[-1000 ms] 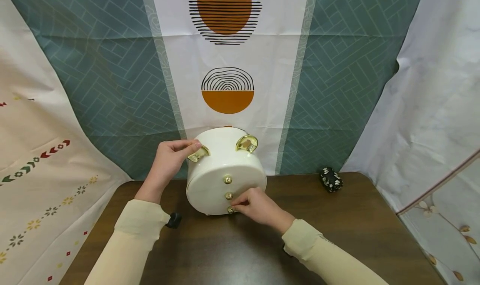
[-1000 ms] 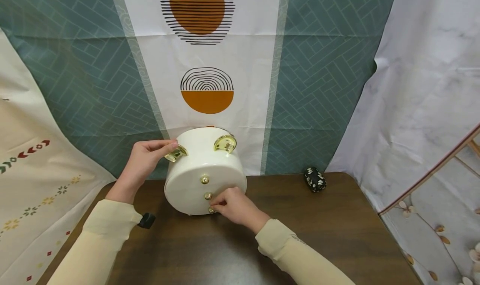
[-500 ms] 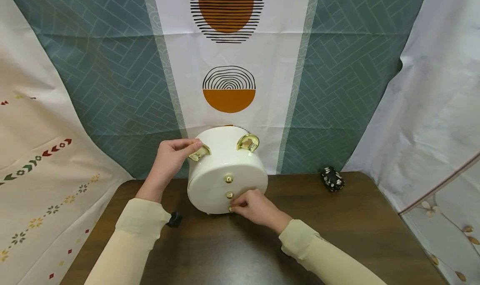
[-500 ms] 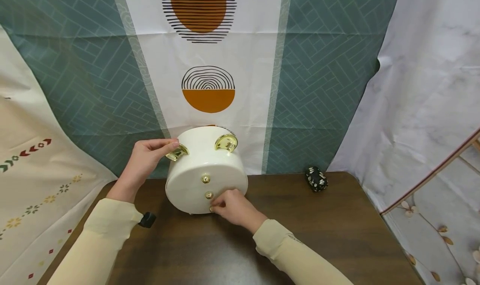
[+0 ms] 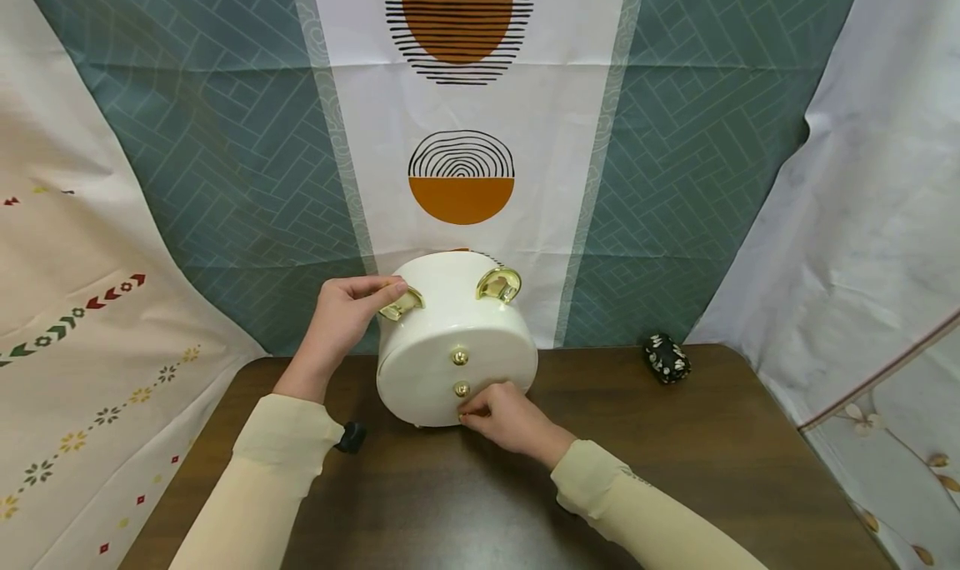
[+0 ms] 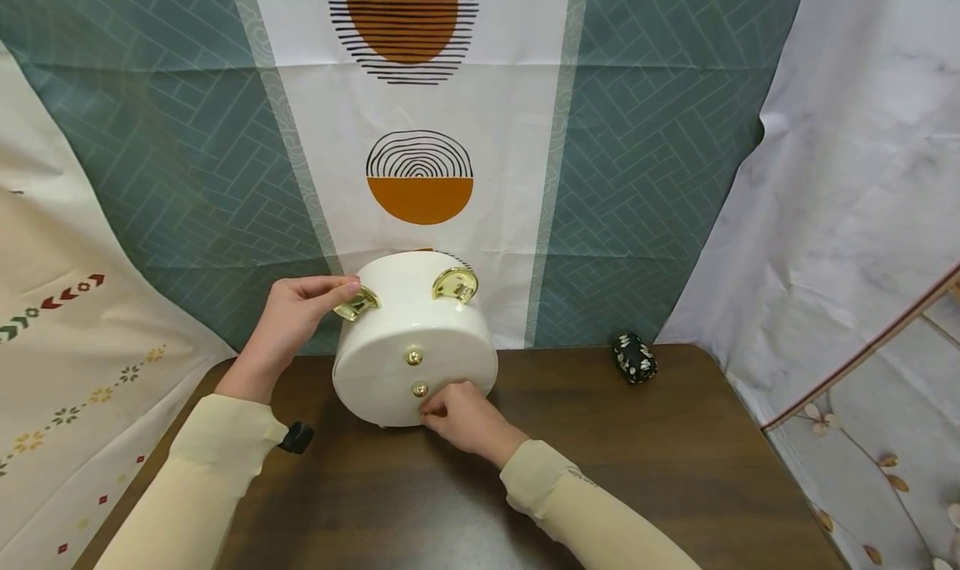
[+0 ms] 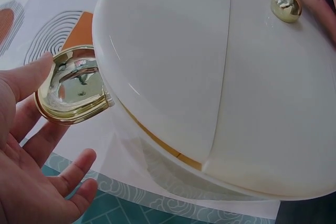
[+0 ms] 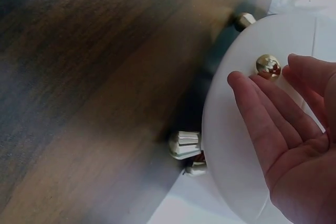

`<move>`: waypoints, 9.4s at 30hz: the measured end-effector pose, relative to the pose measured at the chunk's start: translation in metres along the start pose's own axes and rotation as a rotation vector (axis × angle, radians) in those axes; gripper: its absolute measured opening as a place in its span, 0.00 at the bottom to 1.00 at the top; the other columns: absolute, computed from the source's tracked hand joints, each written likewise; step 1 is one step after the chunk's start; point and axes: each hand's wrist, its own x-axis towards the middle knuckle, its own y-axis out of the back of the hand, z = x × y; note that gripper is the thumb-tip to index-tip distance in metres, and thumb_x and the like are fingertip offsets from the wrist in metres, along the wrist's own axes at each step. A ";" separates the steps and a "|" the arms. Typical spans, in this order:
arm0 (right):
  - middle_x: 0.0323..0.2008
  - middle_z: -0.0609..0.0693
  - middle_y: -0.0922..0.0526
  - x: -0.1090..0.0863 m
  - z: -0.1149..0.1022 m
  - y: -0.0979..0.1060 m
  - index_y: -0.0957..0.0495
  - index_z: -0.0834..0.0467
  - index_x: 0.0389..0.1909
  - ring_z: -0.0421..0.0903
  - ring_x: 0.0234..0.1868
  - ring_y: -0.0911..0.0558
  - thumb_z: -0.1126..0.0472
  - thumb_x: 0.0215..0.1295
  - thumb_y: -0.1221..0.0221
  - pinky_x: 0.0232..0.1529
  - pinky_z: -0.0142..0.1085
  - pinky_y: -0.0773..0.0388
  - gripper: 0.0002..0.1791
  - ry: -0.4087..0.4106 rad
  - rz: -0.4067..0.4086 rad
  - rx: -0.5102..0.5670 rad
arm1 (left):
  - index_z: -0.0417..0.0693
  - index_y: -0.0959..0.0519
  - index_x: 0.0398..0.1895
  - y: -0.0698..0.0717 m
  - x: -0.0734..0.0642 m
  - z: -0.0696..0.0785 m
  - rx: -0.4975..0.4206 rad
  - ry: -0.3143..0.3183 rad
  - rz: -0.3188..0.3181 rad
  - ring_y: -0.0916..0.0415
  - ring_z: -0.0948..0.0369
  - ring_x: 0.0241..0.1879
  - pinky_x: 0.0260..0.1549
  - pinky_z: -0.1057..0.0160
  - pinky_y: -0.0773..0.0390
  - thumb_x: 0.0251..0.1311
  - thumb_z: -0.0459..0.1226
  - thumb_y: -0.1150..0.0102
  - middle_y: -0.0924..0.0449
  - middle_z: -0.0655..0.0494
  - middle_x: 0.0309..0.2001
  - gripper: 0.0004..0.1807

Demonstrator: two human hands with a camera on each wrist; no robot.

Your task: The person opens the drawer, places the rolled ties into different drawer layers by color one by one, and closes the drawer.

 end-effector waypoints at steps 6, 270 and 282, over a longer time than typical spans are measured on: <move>0.35 0.37 0.14 0.000 0.002 -0.004 0.13 0.49 0.36 0.30 0.40 0.19 0.56 0.59 0.37 0.42 0.24 0.23 0.07 0.003 0.011 -0.013 | 0.48 0.15 0.43 0.002 0.011 -0.018 -0.021 -0.019 0.005 0.27 0.62 0.55 0.60 0.55 0.31 0.51 0.53 0.34 0.17 0.57 0.49 0.22; 0.45 0.46 0.17 -0.039 0.008 0.162 0.22 0.44 0.53 0.39 0.43 0.18 0.43 0.45 0.30 0.37 0.27 0.19 0.30 -0.271 0.867 0.263 | 0.52 0.14 0.41 -0.010 0.015 -0.020 0.102 -0.087 0.069 0.26 0.57 0.56 0.56 0.52 0.27 0.48 0.56 0.33 0.18 0.53 0.49 0.23; 0.42 0.57 0.16 -0.044 -0.039 0.142 0.21 0.60 0.51 0.42 0.38 0.16 0.65 0.48 0.30 0.36 0.42 0.17 0.25 0.007 0.549 0.414 | 0.55 0.14 0.40 -0.010 0.015 -0.017 0.108 -0.064 0.084 0.26 0.62 0.55 0.54 0.55 0.25 0.47 0.57 0.33 0.17 0.57 0.49 0.21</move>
